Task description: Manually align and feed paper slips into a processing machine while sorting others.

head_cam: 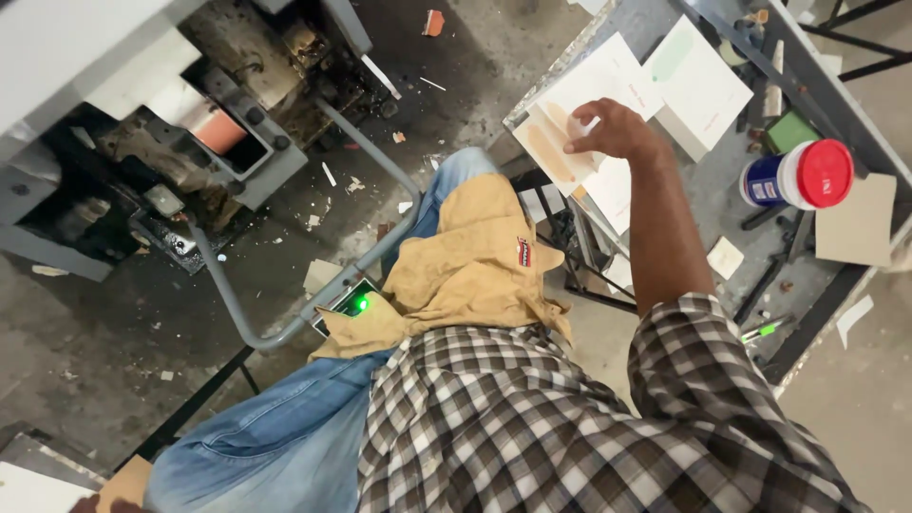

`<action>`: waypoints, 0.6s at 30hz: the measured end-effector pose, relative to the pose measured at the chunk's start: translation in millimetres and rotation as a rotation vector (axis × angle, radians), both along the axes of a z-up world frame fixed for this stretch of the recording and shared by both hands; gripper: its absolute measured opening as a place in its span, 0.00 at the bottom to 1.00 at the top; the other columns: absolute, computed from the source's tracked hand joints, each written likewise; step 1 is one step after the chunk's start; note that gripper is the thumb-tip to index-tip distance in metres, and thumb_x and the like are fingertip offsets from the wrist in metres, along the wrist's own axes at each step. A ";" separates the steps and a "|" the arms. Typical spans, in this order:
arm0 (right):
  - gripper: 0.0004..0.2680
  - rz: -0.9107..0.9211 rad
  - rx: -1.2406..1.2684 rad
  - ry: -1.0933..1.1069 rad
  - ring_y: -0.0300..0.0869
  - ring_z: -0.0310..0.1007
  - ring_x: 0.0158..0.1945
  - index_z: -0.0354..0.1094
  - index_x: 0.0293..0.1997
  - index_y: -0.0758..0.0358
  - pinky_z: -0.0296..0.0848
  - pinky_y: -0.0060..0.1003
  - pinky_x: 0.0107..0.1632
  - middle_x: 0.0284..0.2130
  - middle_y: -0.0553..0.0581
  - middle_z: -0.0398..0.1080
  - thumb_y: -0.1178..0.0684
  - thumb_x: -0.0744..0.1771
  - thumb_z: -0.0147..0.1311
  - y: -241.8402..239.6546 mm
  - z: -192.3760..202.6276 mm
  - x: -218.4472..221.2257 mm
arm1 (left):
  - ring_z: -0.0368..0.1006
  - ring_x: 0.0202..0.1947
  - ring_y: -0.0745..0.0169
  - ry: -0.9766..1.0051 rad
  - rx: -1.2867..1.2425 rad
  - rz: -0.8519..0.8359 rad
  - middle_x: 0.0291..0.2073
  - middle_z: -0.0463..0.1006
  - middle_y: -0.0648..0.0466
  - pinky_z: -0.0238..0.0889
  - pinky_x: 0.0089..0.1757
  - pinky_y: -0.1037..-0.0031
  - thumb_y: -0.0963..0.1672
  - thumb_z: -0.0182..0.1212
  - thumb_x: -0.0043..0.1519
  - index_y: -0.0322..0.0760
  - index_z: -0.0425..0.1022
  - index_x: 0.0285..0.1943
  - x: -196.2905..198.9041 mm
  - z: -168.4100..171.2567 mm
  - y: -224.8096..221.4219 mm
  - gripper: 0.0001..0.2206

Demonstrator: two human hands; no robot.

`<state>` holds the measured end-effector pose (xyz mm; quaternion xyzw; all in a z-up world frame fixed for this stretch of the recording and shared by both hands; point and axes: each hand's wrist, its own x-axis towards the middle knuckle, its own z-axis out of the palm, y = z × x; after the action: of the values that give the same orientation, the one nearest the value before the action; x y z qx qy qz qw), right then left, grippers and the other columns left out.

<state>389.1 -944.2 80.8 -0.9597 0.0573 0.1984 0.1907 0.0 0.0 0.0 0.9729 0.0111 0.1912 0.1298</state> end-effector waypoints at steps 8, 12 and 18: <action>0.19 -0.047 -0.055 0.060 0.53 0.77 0.48 0.77 0.55 0.57 0.74 0.47 0.53 0.44 0.66 0.77 0.42 0.61 0.66 -15.2 -18.5 3.5 | 0.70 0.56 0.38 0.178 -0.098 0.054 0.55 0.75 0.41 0.65 0.61 0.54 0.38 0.62 0.60 0.32 0.77 0.60 145.6 115.2 -135.3 0.17; 0.16 0.187 -0.179 -0.333 0.62 0.76 0.42 0.78 0.52 0.59 0.75 0.52 0.44 0.43 0.71 0.75 0.51 0.60 0.64 20.0 -39.9 -26.2 | 0.74 0.57 0.45 -0.078 0.002 -0.134 0.53 0.79 0.48 0.67 0.61 0.56 0.38 0.64 0.64 0.33 0.77 0.51 265.6 187.8 -208.9 0.08; 0.09 0.184 -0.274 -0.642 0.65 0.75 0.45 0.75 0.49 0.63 0.75 0.55 0.50 0.46 0.72 0.73 0.59 0.66 0.52 13.9 -66.5 -44.1 | 0.73 0.58 0.51 -0.234 -0.221 -0.228 0.49 0.81 0.52 0.59 0.58 0.54 0.40 0.67 0.62 0.38 0.80 0.46 391.9 116.7 -268.1 0.06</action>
<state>345.0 -930.3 14.3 -0.9909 -0.0659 -0.1064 0.0498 391.9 -268.1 116.7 0.9188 -0.0936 0.2845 0.2572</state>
